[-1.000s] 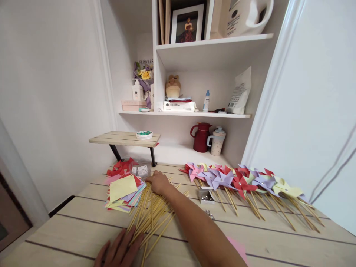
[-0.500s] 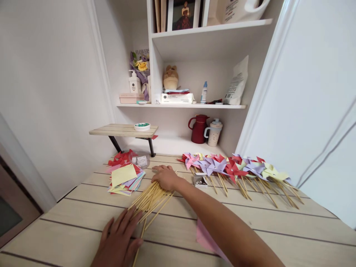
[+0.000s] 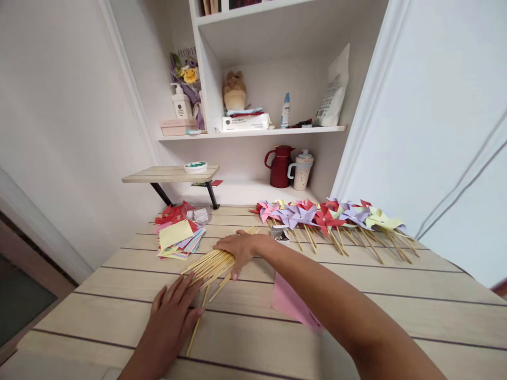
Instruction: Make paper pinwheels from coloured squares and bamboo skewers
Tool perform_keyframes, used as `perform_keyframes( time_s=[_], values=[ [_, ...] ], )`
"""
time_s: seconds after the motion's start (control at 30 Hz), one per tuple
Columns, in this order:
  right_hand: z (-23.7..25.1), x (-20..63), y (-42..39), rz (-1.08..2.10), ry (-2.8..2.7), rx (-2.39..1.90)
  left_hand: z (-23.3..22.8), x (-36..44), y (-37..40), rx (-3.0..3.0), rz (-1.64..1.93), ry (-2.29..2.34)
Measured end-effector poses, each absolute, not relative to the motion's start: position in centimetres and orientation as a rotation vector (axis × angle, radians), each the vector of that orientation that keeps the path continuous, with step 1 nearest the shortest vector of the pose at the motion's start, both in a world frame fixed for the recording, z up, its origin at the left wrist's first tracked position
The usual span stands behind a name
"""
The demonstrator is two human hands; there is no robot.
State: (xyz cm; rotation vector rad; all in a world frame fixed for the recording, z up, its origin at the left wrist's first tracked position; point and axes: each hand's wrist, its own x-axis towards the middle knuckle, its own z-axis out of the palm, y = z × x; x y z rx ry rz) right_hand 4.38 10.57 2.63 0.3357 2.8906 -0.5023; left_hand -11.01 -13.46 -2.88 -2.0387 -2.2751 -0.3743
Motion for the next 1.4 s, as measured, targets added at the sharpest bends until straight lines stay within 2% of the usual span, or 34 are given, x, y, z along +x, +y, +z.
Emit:
perform_keyframes(
  time_s=[0.27, 0.4, 0.73, 1.2, 1.4],
  values=[
    [2.3, 3.6, 10.7, -0.208, 3.030, 0.163, -3.8, -12.5, -13.8, -2.159, -0.741, -1.995],
    [2.1, 3.6, 10.8, -0.168, 3.082, 0.131, -4.4, -13.2, -14.4, -2.015, -0.881, -2.058],
    [1.2, 3.2, 10.7, -0.072, 3.220, 0.068, -4.2, -12.7, -14.6, -2.044, -0.495, -2.323],
    [0.2, 2.5, 10.5, 0.101, 3.288, 0.126, -3.6, -11.7, -14.7, -1.919, -0.665, -2.456],
    [0.2, 2.9, 11.5, 0.038, 3.334, 0.212, -2.1, -10.9, -13.9, -1.883, -0.515, -2.593]
  ],
)
